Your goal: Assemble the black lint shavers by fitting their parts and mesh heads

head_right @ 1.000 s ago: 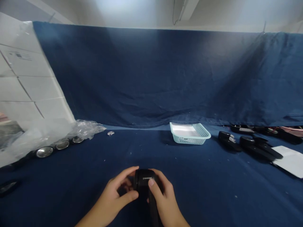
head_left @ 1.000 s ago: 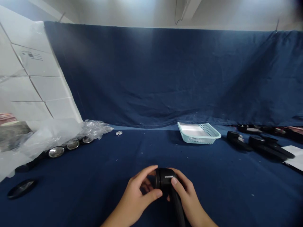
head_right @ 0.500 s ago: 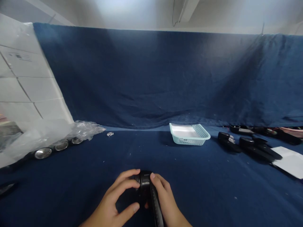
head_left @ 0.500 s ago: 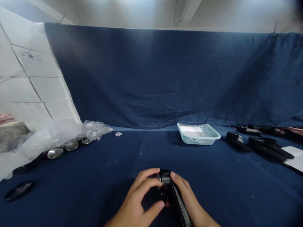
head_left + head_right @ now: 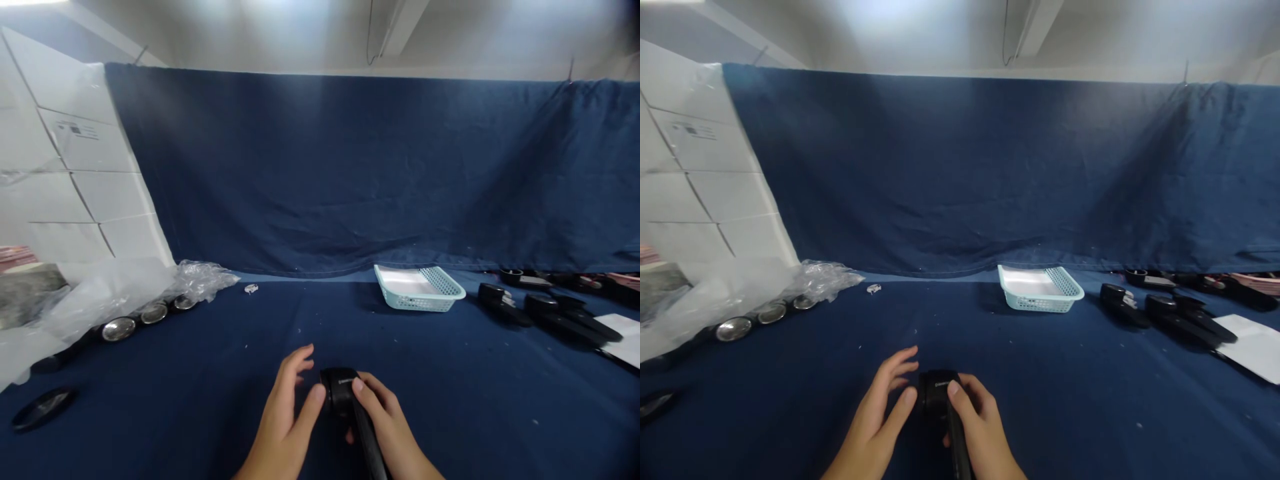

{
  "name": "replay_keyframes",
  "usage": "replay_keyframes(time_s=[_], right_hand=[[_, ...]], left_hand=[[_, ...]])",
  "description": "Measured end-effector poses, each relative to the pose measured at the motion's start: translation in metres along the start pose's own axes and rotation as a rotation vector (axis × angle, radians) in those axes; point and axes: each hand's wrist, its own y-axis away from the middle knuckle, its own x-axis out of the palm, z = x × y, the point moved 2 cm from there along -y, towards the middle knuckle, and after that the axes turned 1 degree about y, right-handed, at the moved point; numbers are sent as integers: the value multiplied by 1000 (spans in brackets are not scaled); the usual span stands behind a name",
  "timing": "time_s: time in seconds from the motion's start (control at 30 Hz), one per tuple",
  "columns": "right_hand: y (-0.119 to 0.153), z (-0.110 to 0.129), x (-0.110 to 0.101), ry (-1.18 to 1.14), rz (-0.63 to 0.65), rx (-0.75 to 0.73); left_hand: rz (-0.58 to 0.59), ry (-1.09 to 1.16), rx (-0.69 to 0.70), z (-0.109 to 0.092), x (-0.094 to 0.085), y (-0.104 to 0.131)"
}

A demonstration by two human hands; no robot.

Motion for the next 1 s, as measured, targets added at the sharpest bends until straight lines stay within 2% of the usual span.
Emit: replay_keyframes(time_s=[0.1, 0.23, 0.3, 0.43, 0.63, 0.7, 0.8, 0.9, 1.0], right_hand=[[0, 1, 2, 31, 31, -39], [-1, 1, 1, 56, 52, -61], [-2, -2, 0, 61, 57, -59], [-3, -5, -2, 12, -2, 3], [3, 8, -1, -73, -4, 26], [5, 12, 0, -83, 1, 28], [4, 11, 1, -58, -7, 35], [1, 4, 1, -19, -6, 20], [-3, -2, 0, 25, 40, -23]], left_hand=[[61, 48, -179, 1, 2, -6], [169, 76, -260, -4, 5, -10], [181, 95, -224, -6, 4, -11], [183, 72, -65, -9, 0, -9], [127, -82, 165, -14, -5, -2], [143, -98, 193, -14, -4, -1], [148, -70, 112, -9, -3, -1], [107, 3, -64, 0, 0, -5], [149, 88, -221, 9, 5, -10]])
